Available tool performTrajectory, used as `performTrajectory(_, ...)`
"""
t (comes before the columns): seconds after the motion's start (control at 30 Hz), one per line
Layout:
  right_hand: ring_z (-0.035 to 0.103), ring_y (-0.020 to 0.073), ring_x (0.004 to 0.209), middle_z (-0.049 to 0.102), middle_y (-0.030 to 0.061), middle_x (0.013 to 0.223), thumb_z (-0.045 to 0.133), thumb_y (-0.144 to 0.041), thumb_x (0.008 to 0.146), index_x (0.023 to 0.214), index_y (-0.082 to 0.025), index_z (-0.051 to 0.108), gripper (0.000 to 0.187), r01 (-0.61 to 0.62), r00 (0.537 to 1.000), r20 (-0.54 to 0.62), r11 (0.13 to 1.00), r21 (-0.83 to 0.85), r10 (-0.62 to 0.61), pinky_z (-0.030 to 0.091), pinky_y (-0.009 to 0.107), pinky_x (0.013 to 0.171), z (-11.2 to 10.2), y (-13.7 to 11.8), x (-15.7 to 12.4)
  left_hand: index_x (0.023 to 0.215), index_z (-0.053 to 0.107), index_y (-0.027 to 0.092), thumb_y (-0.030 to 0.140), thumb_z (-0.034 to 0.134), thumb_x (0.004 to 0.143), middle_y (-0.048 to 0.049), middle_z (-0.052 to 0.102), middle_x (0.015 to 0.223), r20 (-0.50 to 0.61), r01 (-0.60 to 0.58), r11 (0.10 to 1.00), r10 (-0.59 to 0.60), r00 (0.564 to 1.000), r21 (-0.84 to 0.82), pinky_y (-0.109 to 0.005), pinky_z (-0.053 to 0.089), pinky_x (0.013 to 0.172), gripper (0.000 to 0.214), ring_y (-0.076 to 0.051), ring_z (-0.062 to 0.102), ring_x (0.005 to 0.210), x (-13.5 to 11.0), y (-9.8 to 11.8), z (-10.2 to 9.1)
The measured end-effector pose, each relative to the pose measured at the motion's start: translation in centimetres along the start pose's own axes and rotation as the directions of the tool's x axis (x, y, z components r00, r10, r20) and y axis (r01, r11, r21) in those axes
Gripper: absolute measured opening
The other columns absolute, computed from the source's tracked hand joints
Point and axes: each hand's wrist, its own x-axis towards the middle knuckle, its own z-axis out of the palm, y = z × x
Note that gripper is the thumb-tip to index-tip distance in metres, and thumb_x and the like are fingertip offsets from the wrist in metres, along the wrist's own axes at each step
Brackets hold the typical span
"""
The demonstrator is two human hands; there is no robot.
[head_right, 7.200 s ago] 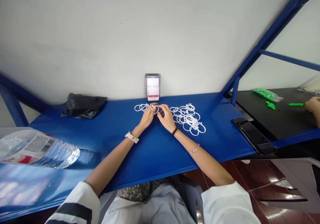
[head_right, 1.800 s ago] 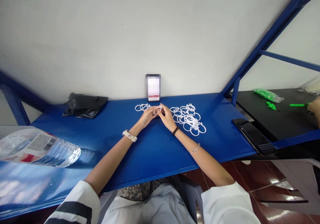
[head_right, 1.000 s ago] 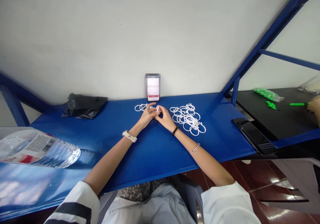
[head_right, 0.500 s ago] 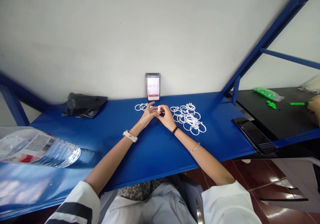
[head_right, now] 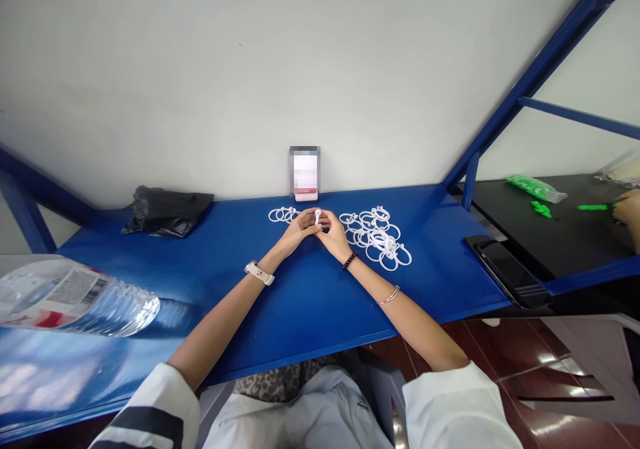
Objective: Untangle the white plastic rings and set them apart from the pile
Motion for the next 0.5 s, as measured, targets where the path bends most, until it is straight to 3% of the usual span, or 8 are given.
performTrajectory(0.5, 0.061, 0.0206, 0.094, 0.062, 0.0023, 0.098, 0.071, -0.026, 0.065, 0.094, -0.024, 0.050, 0.035, -0.043, 0.999, 0.027, 0.997, 0.065, 0.041, 0.051, 0.033, 0.076, -0.03, -0.51, -0.15, 0.101, 0.057, 0.018, 0.024, 0.078, 0.065, -0.0052, 0.064, 0.100, -0.003, 0.004, 0.999, -0.004, 1.000, 0.049, -0.036, 0.043, 0.093, 0.042, -0.020, 0.060, 0.098, -0.27, 0.66, 0.27)
